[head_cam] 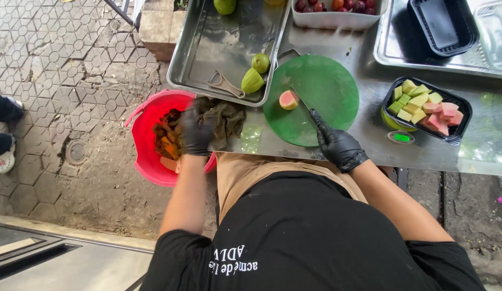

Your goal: Cutting and packing various fruits into a takeout container.

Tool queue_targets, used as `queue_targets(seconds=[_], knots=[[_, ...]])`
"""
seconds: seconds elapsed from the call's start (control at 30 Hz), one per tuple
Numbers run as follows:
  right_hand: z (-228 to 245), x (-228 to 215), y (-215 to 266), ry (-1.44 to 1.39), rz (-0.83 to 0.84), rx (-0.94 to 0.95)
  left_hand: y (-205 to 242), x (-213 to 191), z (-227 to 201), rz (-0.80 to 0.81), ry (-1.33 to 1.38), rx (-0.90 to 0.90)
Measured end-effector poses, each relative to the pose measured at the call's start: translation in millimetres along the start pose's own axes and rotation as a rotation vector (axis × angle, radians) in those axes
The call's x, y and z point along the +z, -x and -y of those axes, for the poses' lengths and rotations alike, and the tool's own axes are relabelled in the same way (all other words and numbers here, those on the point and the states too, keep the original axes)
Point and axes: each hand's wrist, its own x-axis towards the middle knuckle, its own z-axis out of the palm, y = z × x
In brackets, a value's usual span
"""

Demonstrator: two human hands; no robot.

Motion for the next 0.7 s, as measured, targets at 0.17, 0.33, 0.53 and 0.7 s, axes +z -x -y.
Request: queue_targets(seconds=[0.17, 0.33, 0.53, 0.7], knots=[[10, 1, -7, 0.127, 0.067, 0.068, -11, 85, -123, 0.573, 0.398, -0.008], [31, -13, -9, 0.202, 0.131, 0.081, -9, 168, -119, 0.594, 0.339, -0.091], [9, 15, -41, 0.219, 0.222, 0.101, -13, 152, -127, 0.638, 0.37, -0.108], [-23, 50, -42, 0.143, 0.074, -0.017, -17, 149, -132, 0.615, 0.379, -0.071]])
